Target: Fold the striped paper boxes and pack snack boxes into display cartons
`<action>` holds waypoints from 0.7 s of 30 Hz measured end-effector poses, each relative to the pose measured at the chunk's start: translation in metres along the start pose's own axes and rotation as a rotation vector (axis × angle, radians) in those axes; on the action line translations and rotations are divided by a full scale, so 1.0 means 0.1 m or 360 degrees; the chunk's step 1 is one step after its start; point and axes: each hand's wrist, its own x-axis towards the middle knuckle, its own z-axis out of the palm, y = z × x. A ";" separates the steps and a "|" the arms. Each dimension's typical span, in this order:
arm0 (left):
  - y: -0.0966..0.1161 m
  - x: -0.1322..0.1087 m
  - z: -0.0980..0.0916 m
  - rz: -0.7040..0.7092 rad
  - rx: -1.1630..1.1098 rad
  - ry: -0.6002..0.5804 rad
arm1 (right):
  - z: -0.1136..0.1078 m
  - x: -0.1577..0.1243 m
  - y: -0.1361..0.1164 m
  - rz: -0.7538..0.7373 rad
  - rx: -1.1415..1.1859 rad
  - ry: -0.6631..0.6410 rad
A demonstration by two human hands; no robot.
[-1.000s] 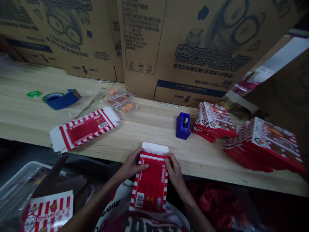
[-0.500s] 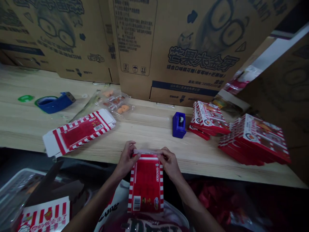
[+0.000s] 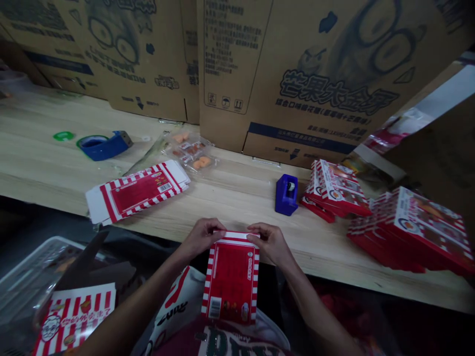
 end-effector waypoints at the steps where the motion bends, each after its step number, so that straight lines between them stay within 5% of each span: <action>1: 0.01 0.03 -0.02 -0.0051 -0.0064 -0.0028 | 0.00 0.03 -0.04 0.0016 -0.0004 -0.0032; 6: 0.04 0.12 -0.11 -0.0129 -0.0261 -0.0161 | 0.01 0.11 -0.17 -0.0024 -0.0087 -0.0074; 13: -0.01 -0.02 -0.04 0.0190 0.0021 -0.0096 | 0.06 -0.10 -0.11 -0.0189 -0.0152 -0.0008; 21: -0.28 -0.11 0.25 0.0154 -0.0088 0.0110 | 0.30 -0.39 0.14 -0.0157 -0.0005 0.0414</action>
